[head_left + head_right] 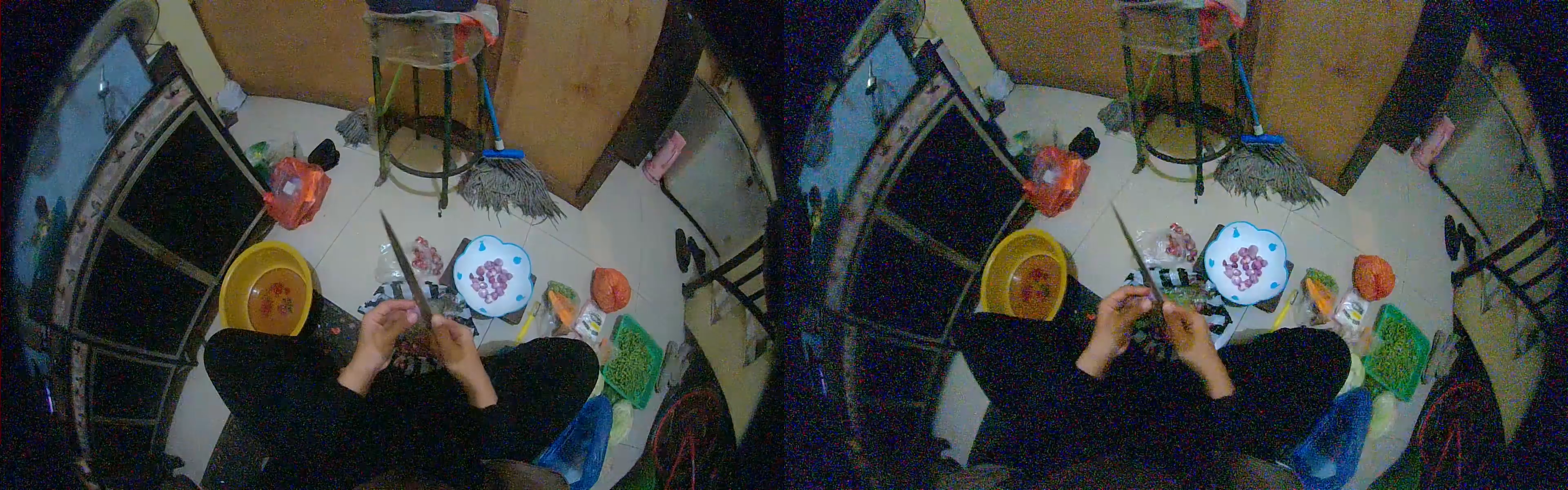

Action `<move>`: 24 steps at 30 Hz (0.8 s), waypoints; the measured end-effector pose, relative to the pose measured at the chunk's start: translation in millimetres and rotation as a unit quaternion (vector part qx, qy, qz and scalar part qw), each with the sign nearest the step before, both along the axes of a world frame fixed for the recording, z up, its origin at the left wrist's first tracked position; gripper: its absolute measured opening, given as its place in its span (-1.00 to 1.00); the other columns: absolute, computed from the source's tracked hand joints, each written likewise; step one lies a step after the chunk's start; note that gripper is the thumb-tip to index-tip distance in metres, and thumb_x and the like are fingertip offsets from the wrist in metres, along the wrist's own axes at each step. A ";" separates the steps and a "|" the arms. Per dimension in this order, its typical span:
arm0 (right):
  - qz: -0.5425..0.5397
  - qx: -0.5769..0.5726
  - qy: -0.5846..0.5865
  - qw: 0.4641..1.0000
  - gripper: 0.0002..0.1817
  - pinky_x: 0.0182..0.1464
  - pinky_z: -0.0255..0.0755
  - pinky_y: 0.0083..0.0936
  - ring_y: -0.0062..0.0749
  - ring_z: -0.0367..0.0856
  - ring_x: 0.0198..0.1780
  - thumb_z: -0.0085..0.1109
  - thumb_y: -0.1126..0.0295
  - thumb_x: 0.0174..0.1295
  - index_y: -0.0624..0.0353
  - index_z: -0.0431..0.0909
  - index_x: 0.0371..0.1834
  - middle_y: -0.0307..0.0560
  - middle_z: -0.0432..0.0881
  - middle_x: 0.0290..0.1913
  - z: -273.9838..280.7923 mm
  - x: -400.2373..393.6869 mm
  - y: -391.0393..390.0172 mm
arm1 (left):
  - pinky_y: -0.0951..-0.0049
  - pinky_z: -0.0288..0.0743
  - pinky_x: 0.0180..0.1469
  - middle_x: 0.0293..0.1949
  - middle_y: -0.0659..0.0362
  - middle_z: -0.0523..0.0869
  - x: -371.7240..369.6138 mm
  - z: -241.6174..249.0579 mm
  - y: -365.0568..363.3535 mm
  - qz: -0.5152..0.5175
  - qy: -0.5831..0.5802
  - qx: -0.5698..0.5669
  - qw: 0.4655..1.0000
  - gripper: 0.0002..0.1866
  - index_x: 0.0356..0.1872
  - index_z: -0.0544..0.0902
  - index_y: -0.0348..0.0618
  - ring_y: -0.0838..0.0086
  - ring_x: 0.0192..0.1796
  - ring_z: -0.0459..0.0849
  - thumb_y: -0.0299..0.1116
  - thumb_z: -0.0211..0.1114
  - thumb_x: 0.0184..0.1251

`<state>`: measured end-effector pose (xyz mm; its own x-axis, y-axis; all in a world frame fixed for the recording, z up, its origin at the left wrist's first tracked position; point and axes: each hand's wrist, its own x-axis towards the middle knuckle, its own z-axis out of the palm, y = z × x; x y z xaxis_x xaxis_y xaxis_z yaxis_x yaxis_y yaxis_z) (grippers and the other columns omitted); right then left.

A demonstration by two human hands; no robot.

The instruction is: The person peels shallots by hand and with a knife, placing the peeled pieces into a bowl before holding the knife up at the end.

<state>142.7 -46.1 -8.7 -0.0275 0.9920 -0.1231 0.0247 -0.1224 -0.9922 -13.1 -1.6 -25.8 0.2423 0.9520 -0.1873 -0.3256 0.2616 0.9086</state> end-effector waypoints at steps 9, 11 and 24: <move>-0.063 -0.032 -0.028 0.997 -0.56 -0.49 0.20 -0.53 -0.61 0.28 -0.52 -0.18 0.08 0.37 0.27 0.50 -0.31 -0.27 0.40 -0.59 -1.5 -2.5 2.2 | 0.49 0.45 0.01 -0.19 0.11 0.64 3.1 -13.6 7.2 -0.027 -0.055 -0.006 0.998 -0.76 -0.11 0.52 -0.30 0.46 -0.12 0.60 -0.60 0.18 0.18; -0.117 0.028 -0.095 0.988 -0.56 -0.57 0.11 -0.52 -0.61 0.20 -0.61 -0.17 0.11 0.37 0.27 0.45 -0.47 -0.29 0.28 -0.70 4.9 -10.8 3.9 | 0.48 0.44 0.02 -0.18 0.10 0.63 6.5 -13.3 6.8 -0.023 -0.093 -0.045 0.994 -0.78 -0.12 0.52 -0.30 0.44 -0.11 0.59 -0.60 0.14 0.19; -0.217 -0.073 -0.024 0.973 -0.55 -0.27 0.42 -0.40 -0.36 0.56 -0.34 -0.20 0.11 0.37 0.30 0.51 -0.08 0.06 0.62 -0.32 5.6 24.5 11.8 | 0.56 0.41 -0.12 -0.20 0.16 0.60 54.8 -66.8 40.9 -0.103 0.080 -0.111 0.985 -0.67 -0.01 0.48 -0.28 0.49 -0.17 0.55 -0.37 0.20 0.23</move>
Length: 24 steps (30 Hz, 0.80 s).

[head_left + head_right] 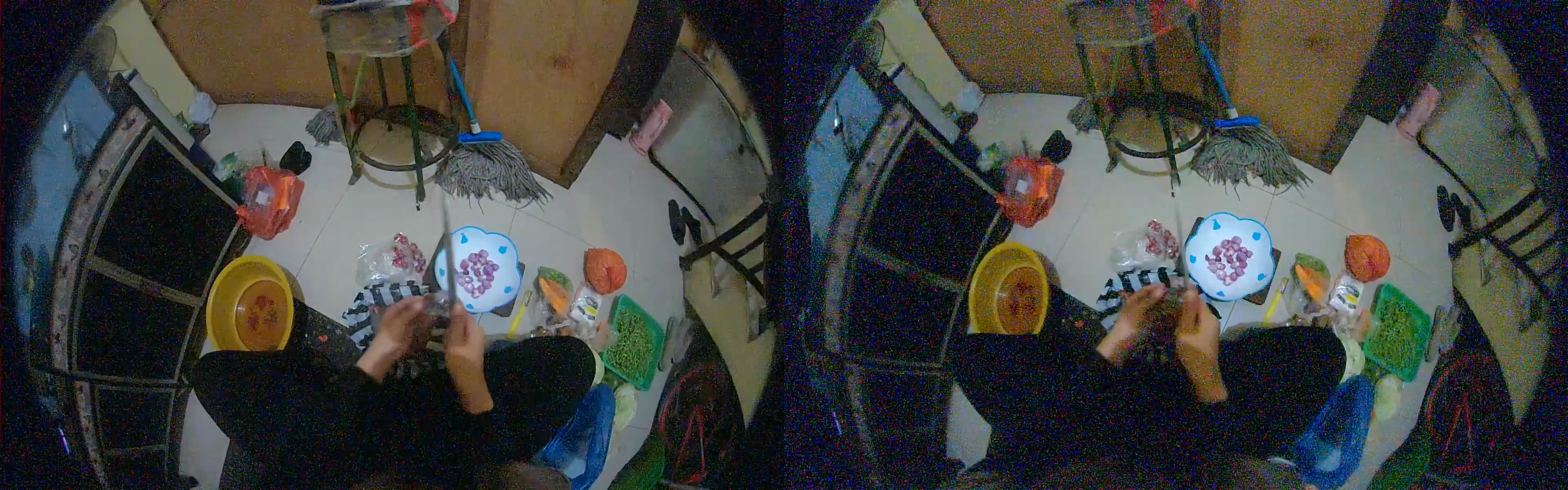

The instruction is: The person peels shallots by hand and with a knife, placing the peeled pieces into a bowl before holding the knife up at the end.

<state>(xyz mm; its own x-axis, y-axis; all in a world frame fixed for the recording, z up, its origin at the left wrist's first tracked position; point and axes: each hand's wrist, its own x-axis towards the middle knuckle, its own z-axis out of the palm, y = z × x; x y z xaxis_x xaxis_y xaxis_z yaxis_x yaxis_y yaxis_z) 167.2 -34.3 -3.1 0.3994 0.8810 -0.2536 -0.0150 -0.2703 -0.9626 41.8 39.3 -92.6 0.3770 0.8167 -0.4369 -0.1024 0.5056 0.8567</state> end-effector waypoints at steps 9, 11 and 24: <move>-0.037 -0.082 0.003 0.996 -0.48 -0.31 0.35 -0.35 -0.37 0.49 -0.36 -0.22 0.05 0.36 0.40 0.49 -0.27 0.02 0.56 -0.47 -15.7 27.0 2.8 | 0.48 0.47 -0.04 -0.12 0.06 0.62 52.4 -45.5 14.6 -0.037 0.068 0.136 0.988 -0.59 0.04 0.46 -0.33 0.43 -0.12 0.59 -0.38 0.24 0.19; 0.033 -0.098 -0.079 0.992 -0.50 -0.44 0.31 -0.34 -0.31 0.45 -0.52 -0.25 0.06 0.37 0.35 0.46 -0.38 -0.02 0.45 -0.61 -12.4 23.9 4.8 | 0.47 0.47 -0.06 -0.14 0.07 0.63 23.7 -47.4 6.3 -0.071 0.153 0.133 0.977 -0.59 0.02 0.48 -0.29 0.42 -0.13 0.60 -0.38 0.28 0.14; 0.143 -0.175 -0.035 0.974 -0.37 -0.20 0.35 -0.22 -0.11 0.50 -0.29 -0.24 -0.09 0.32 0.37 0.24 0.05 0.17 0.50 -0.32 -49.6 -7.5 18.0 | 0.35 0.44 -0.29 -0.35 -0.01 0.59 -21.9 -130.0 136.9 0.001 0.385 0.313 0.868 -0.79 -0.27 0.58 -0.23 0.23 -0.35 0.58 -0.43 0.22 0.03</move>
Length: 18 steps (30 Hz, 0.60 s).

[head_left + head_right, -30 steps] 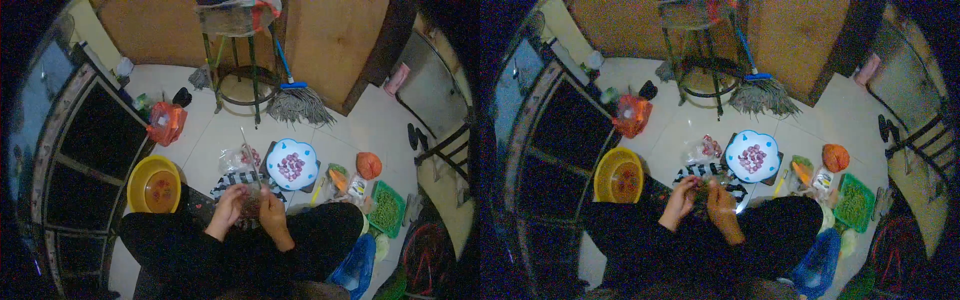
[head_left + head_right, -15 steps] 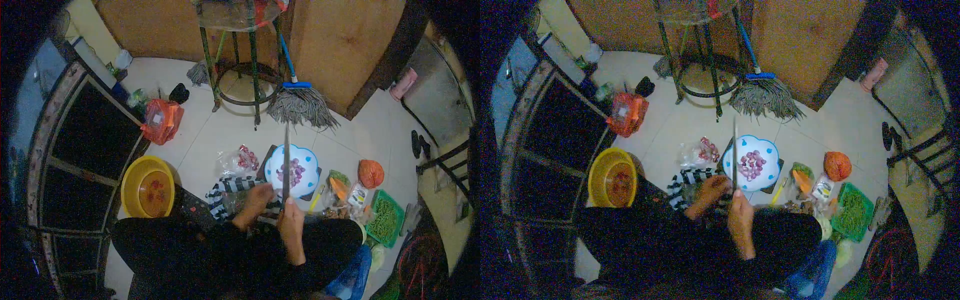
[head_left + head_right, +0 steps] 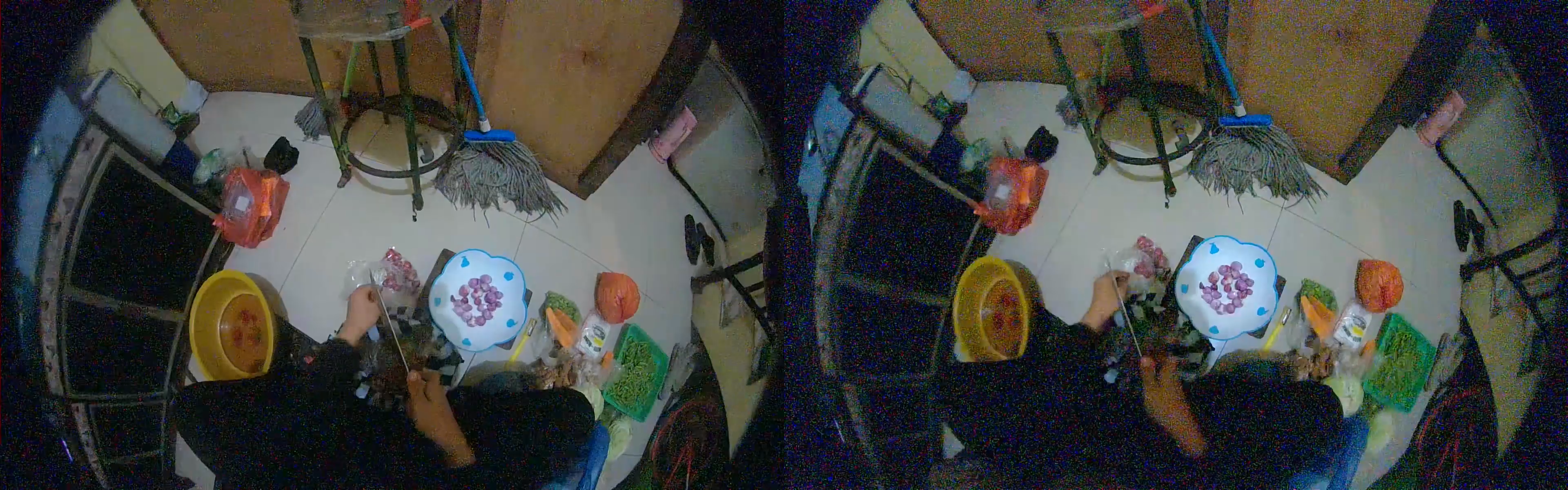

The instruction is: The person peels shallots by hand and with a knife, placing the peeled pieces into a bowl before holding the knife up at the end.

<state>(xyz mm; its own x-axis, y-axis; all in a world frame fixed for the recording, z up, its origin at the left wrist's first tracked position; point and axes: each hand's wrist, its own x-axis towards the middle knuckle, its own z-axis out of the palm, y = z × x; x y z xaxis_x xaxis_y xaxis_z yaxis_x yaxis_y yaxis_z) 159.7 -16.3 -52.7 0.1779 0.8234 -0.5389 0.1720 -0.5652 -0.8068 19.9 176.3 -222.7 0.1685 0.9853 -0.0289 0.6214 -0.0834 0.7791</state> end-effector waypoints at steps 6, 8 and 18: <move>-0.021 -0.047 0.075 0.996 -0.37 -0.36 0.32 -0.43 -0.43 0.36 -0.47 -0.21 -0.11 0.31 0.32 0.24 0.10 -0.07 0.40 -0.41 -12.1 2.6 3.5 | 0.29 0.49 -0.24 -0.39 -0.01 0.61 15.0 -103.1 40.2 -0.109 0.122 0.068 0.984 -0.78 -0.30 0.58 -0.20 0.15 -0.30 0.60 -0.33 0.24 0.03; -0.023 -0.055 0.095 0.994 -0.37 -0.40 0.31 -0.48 -0.49 0.34 -0.49 -0.21 -0.11 0.31 0.30 0.24 0.11 -0.10 0.39 -0.41 -11.9 4.0 7.1 | 0.35 0.50 -0.21 -0.40 0.03 0.66 34.6 -84.7 34.6 -0.089 0.218 0.173 0.956 -0.82 -0.37 0.63 -0.19 0.24 -0.31 0.62 -0.38 0.32 -0.05; -0.019 -0.061 0.084 0.994 -0.37 -0.36 0.31 -0.46 -0.47 0.38 -0.43 -0.21 -0.12 0.30 0.27 0.26 0.12 -0.05 0.43 -0.35 -1.8 3.1 12.6 | 0.42 0.48 -0.42 -0.51 0.19 0.60 5.2 -113.1 62.4 -0.026 -0.223 -0.168 0.960 -0.82 -0.45 0.58 -0.23 0.39 -0.50 0.56 -0.31 0.21 0.15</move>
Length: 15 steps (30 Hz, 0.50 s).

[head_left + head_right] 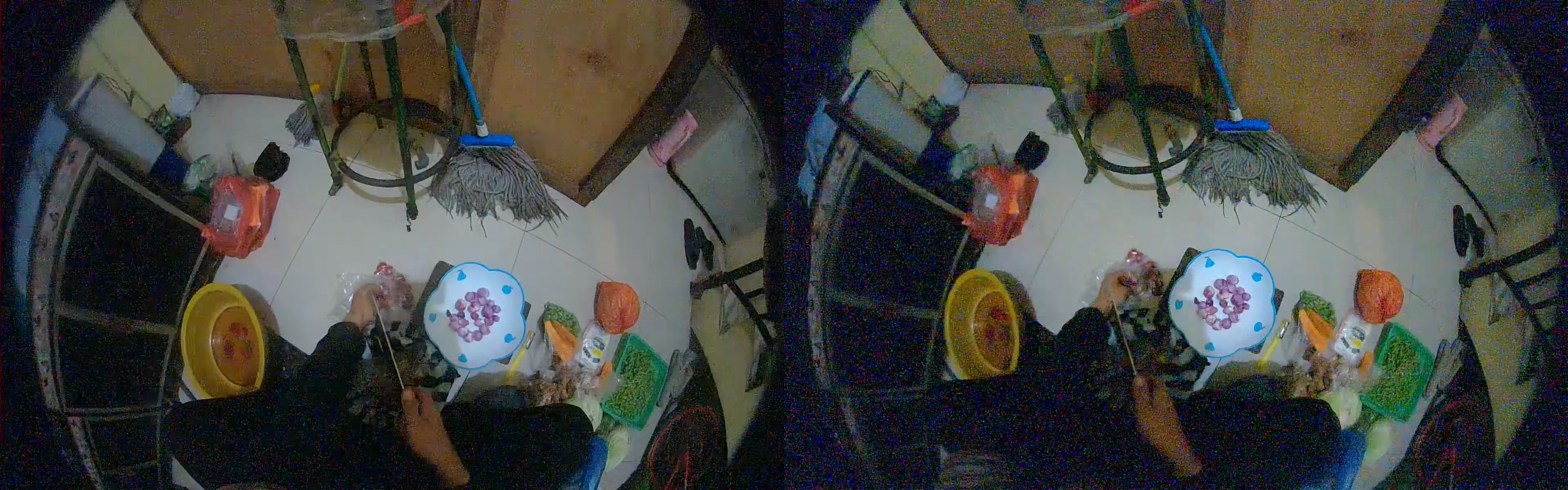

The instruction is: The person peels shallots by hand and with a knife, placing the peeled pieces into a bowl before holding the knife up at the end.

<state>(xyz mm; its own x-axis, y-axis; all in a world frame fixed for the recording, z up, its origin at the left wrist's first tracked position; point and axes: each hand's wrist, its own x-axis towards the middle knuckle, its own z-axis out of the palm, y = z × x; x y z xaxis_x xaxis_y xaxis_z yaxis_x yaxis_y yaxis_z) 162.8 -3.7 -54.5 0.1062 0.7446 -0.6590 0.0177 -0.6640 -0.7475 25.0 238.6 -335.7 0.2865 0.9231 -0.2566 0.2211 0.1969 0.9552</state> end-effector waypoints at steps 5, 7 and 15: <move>-0.013 0.049 -0.055 0.997 -0.40 -0.31 0.34 -0.42 -0.37 0.41 -0.39 -0.19 -0.09 0.31 0.27 0.28 0.11 0.00 0.45 -0.32 0.4 -6.1 -4.7 | 0.53 0.43 -0.42 -0.52 0.20 0.64 -29.7 -13.1 9.6 -0.042 0.110 0.102 0.988 -0.91 -0.47 0.59 -0.28 0.50 -0.48 0.55 -0.46 0.26 0.08; -0.010 0.018 -0.037 0.999 -0.44 -0.34 0.35 -0.42 -0.37 0.42 -0.38 -0.17 -0.06 0.31 0.26 0.31 0.07 -0.02 0.44 -0.34 -12.5 -7.9 -10.7 | 0.54 0.45 -0.41 -0.45 0.18 0.66 -23.9 19.0 0.8 0.010 0.002 0.031 0.999 -0.87 -0.43 0.59 -0.31 0.52 -0.45 0.57 -0.42 0.26 0.12; -0.113 0.060 0.062 0.990 -0.60 -0.58 0.23 -0.58 -0.58 0.32 -0.63 -0.15 -0.01 0.32 0.13 0.39 -0.27 -0.25 0.38 -0.59 -24.5 -5.6 -6.7 | 0.60 0.51 -0.17 -0.24 0.14 0.65 -17.3 171.9 -60.3 0.110 -0.351 -0.255 0.895 -0.79 -0.17 0.56 -0.27 0.50 -0.23 0.60 -0.35 0.18 0.28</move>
